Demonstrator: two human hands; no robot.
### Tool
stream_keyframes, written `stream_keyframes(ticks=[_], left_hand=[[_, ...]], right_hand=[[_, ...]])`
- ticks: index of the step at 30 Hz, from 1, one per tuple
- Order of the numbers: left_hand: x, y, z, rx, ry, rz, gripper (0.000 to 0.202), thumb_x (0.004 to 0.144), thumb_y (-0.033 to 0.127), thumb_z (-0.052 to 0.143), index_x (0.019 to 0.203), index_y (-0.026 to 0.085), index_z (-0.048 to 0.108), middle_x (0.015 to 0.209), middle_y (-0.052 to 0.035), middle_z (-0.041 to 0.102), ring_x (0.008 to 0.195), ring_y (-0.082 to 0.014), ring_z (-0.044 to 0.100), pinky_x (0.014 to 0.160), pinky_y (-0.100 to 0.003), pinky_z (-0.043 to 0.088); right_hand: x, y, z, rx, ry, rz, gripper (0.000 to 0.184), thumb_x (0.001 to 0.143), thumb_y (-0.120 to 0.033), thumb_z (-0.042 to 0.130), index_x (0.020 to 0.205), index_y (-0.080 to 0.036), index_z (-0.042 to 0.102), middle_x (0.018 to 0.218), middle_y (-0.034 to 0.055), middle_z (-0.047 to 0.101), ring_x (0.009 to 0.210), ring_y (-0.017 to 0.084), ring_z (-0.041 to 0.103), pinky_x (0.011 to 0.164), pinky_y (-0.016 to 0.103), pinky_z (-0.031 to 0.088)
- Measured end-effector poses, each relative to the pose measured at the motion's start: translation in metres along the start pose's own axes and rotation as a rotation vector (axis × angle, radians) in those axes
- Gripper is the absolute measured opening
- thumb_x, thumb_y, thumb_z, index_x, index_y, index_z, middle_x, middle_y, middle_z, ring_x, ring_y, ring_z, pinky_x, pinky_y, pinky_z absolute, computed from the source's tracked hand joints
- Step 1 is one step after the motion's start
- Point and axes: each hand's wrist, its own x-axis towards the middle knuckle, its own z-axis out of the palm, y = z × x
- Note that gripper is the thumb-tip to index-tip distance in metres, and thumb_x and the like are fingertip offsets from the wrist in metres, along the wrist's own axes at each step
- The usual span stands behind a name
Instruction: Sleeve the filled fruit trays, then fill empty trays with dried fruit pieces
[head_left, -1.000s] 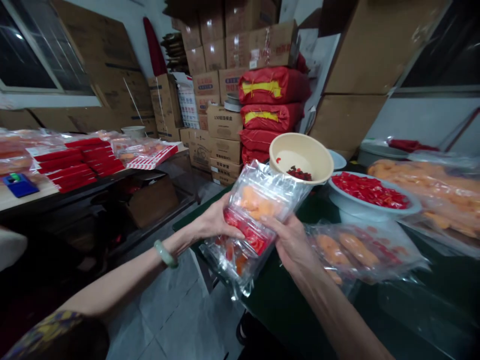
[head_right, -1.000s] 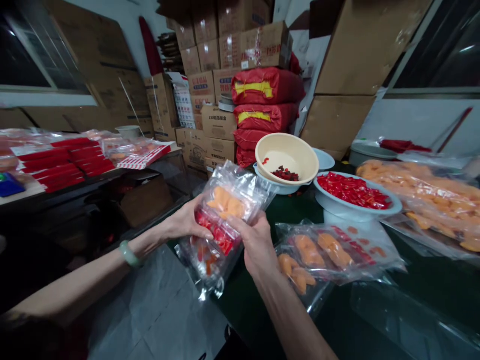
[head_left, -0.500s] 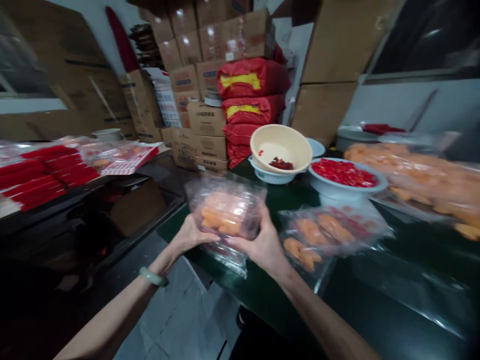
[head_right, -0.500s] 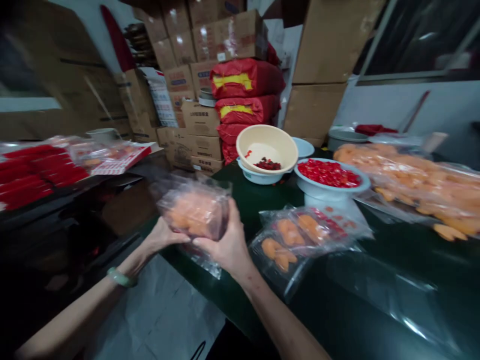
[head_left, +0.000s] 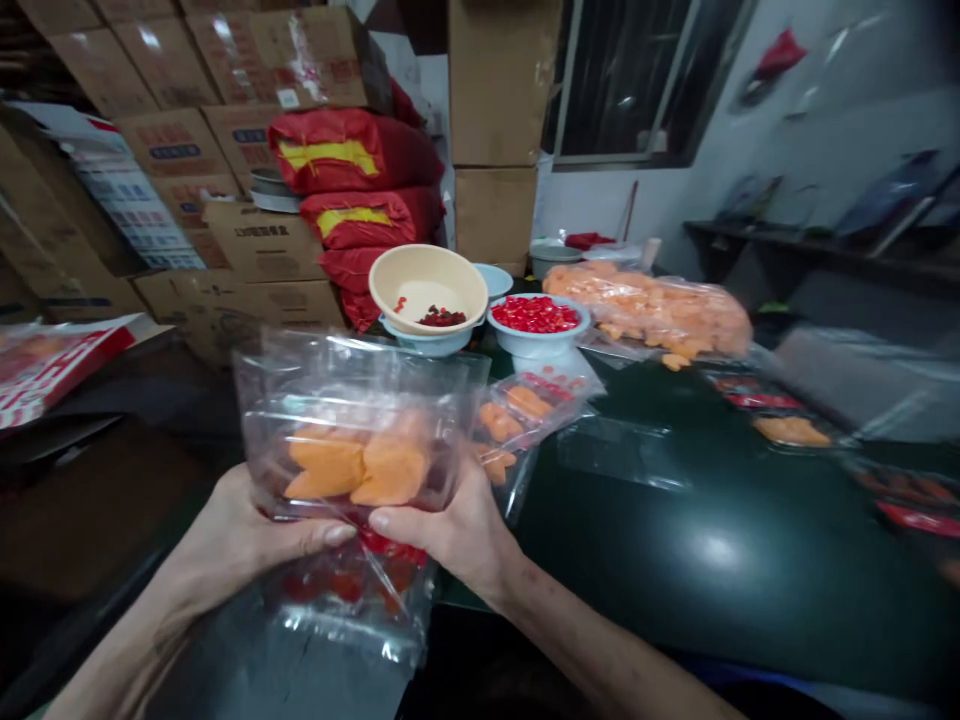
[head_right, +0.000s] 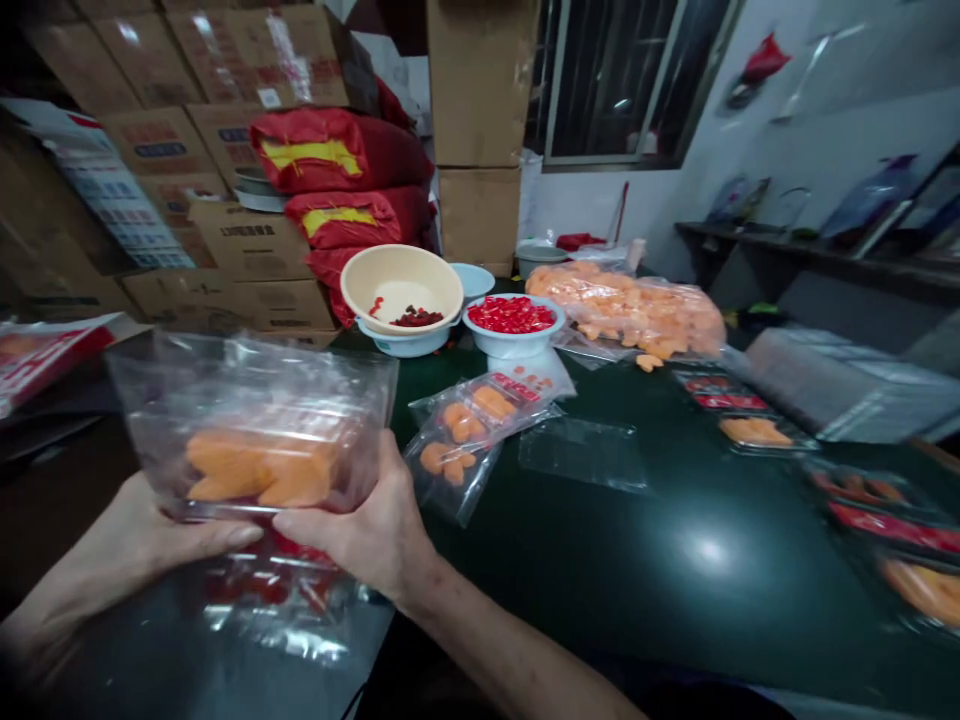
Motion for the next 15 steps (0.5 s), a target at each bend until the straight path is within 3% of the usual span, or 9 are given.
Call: stream_keyframes(ticks=[2, 7, 11, 15], left_hand=[[0.008, 0.016, 0.033, -0.103, -0.1, -0.081, 0.041, 0.051, 0.029, 0.08, 0.092, 0.028, 0.071, 0.089, -0.002, 0.073, 0.079, -0.0273, 0.068, 0.069, -0.037, 0.057], [0.039, 0.054, 0.147, -0.475, -0.365, -0.174, 0.034, 0.06, 0.035, 0.079, 0.09, 0.02, 0.07, 0.09, -0.0062, 0.072, 0.076, -0.0231, 0.068, 0.072, -0.034, 0.056], [0.05, 0.082, 0.256, -0.61, -0.702, -0.226, 0.03, 0.065, 0.035, 0.076, 0.089, 0.018, 0.069, 0.089, -0.0067, 0.071, 0.074, -0.0185, 0.066, 0.07, -0.03, 0.054], [0.03, 0.102, 0.366, -0.542, -1.005, -0.309, 0.034, 0.064, 0.038, 0.077, 0.084, 0.012, 0.068, 0.078, -0.0074, 0.069, 0.064, -0.0146, 0.063, 0.062, -0.026, 0.052]], right_hand=[[-0.016, -0.017, -0.024, 0.078, 0.022, 0.02, 0.055, 0.059, -0.024, 0.078, 0.109, -0.022, 0.055, 0.112, 0.0036, 0.065, 0.103, 0.024, 0.062, 0.093, 0.04, 0.048], [-0.078, -0.064, -0.11, 0.0, 0.342, 0.057, 0.049, 0.063, -0.025, 0.074, 0.109, -0.017, 0.063, 0.11, 0.0078, 0.067, 0.097, 0.026, 0.064, 0.089, 0.041, 0.049], [-0.16, -0.105, -0.166, -0.039, 0.605, -0.008, 0.042, 0.063, -0.028, 0.075, 0.102, -0.017, 0.067, 0.106, 0.0073, 0.069, 0.09, 0.025, 0.066, 0.084, 0.038, 0.051], [-0.26, -0.128, -0.196, 0.014, 0.905, -0.128, 0.038, 0.06, -0.032, 0.078, 0.093, -0.015, 0.069, 0.09, 0.0063, 0.072, 0.078, 0.023, 0.067, 0.076, 0.034, 0.053]])
